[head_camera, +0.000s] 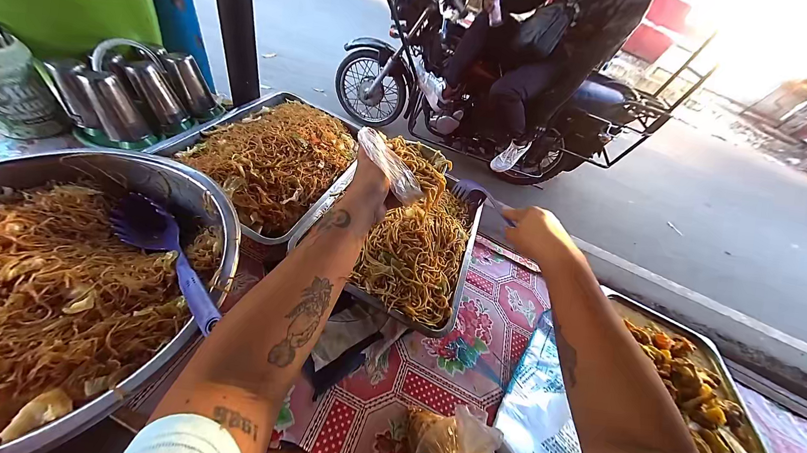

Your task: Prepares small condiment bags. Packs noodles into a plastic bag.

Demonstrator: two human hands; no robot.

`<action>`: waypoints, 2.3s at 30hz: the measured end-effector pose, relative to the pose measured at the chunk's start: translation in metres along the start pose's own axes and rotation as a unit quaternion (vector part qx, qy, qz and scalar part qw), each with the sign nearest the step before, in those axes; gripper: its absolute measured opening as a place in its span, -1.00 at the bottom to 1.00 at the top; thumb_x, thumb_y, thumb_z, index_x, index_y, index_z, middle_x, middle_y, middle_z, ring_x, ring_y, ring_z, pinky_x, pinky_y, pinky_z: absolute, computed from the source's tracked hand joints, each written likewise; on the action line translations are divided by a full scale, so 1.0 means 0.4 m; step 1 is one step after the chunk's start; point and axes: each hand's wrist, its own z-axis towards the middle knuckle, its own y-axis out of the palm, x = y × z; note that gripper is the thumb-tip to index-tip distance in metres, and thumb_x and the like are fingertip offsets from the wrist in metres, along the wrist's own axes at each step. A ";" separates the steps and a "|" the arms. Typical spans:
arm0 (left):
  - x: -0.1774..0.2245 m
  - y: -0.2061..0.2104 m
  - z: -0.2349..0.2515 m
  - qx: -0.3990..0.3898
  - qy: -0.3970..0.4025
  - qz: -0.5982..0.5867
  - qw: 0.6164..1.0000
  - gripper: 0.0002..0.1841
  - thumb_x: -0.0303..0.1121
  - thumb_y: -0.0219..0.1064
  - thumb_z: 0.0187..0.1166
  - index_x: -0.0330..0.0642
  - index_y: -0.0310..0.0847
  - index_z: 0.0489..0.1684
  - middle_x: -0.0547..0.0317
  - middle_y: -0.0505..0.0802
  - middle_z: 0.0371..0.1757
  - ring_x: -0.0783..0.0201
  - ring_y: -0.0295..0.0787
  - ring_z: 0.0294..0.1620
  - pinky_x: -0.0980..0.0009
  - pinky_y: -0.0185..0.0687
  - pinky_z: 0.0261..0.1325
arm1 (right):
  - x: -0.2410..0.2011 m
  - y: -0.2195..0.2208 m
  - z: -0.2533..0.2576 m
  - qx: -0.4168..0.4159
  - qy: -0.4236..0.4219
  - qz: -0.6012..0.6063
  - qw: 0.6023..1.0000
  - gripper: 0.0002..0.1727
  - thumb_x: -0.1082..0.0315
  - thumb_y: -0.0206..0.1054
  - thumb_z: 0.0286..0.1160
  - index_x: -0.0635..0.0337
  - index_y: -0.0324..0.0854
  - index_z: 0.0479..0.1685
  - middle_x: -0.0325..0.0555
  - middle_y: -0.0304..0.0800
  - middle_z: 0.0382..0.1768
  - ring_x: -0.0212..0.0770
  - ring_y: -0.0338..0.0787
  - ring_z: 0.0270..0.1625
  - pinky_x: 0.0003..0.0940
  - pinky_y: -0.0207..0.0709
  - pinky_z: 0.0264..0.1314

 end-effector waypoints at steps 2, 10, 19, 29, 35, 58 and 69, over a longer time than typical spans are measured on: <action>-0.001 0.003 -0.001 -0.006 -0.005 -0.001 1.000 -0.50 0.02 -0.25 0.92 0.27 -0.09 0.80 -0.09 0.63 0.26 0.05 0.68 0.01 0.07 0.70 -0.08 | -0.026 0.035 -0.011 -0.043 0.039 0.054 0.997 -0.52 0.34 0.18 0.76 0.22 0.52 0.62 0.31 0.73 0.31 0.23 0.74 0.31 0.23 0.51 0.41; 0.001 0.016 -0.019 0.015 0.003 0.011 1.000 -0.53 0.00 -0.29 0.93 0.20 -0.02 0.75 -0.04 0.62 0.14 0.13 0.64 -0.11 0.18 0.66 -0.17 | -0.043 0.060 -0.042 -0.126 0.109 0.566 0.808 -0.63 0.31 -0.05 0.92 0.26 0.46 0.47 -0.28 0.49 -0.59 -0.53 0.37 -0.75 -0.70 0.23 -0.74; -0.017 -0.006 -0.006 0.024 0.021 0.045 0.998 -0.55 -0.14 -0.16 0.92 0.17 -0.05 0.74 0.00 0.61 0.05 0.19 0.63 -0.21 0.23 0.64 -0.24 | -0.044 -0.007 -0.092 -0.110 0.105 0.631 0.761 -0.67 0.30 -0.13 0.93 0.22 0.46 0.34 -0.34 0.39 -0.68 -0.60 0.32 -0.79 -0.75 0.19 -0.79; -0.042 -0.018 0.021 0.033 0.048 0.049 0.997 -0.55 -0.10 -0.16 0.93 0.10 0.02 0.73 -0.08 0.65 0.21 0.11 0.67 -0.02 0.09 0.68 -0.05 | -0.064 -0.123 -0.147 -0.101 0.032 0.629 0.770 -0.66 0.26 -0.15 0.93 0.16 0.51 0.28 -0.37 0.42 -0.68 -0.63 0.32 -0.81 -0.79 0.23 -0.80; -0.058 -0.014 0.053 0.012 0.049 0.058 0.997 -0.54 -0.08 -0.11 0.91 0.15 0.04 0.73 -0.09 0.69 0.13 0.10 0.70 -0.10 0.09 0.70 -0.11 | -0.125 -0.202 -0.208 -0.086 -0.015 0.608 0.790 -0.61 0.27 -0.19 0.94 0.16 0.53 0.32 -0.39 0.31 -0.74 -0.64 0.24 -0.85 -0.79 0.16 -0.85; -0.045 0.013 0.040 -0.045 0.000 -0.046 0.998 -0.48 0.01 -0.22 0.91 0.23 -0.09 0.82 -0.12 0.63 0.28 0.05 0.68 -0.01 0.08 0.67 -0.08 | -0.116 -0.123 -0.169 0.075 -0.011 0.091 0.993 -0.48 0.32 0.19 0.79 0.13 0.42 0.72 0.24 0.81 -0.15 0.10 0.76 -0.25 0.10 0.63 -0.07; 0.003 0.082 -0.112 0.034 0.034 -0.072 0.996 -0.47 -0.28 -0.08 0.90 0.13 -0.13 0.82 -0.13 0.54 0.44 0.13 0.62 0.10 0.16 0.64 0.07 | -0.219 0.091 -0.123 0.184 -0.063 0.127 0.973 -0.68 0.27 0.27 0.70 0.39 0.76 0.02 0.26 0.83 0.01 0.21 0.81 0.16 0.21 0.60 0.28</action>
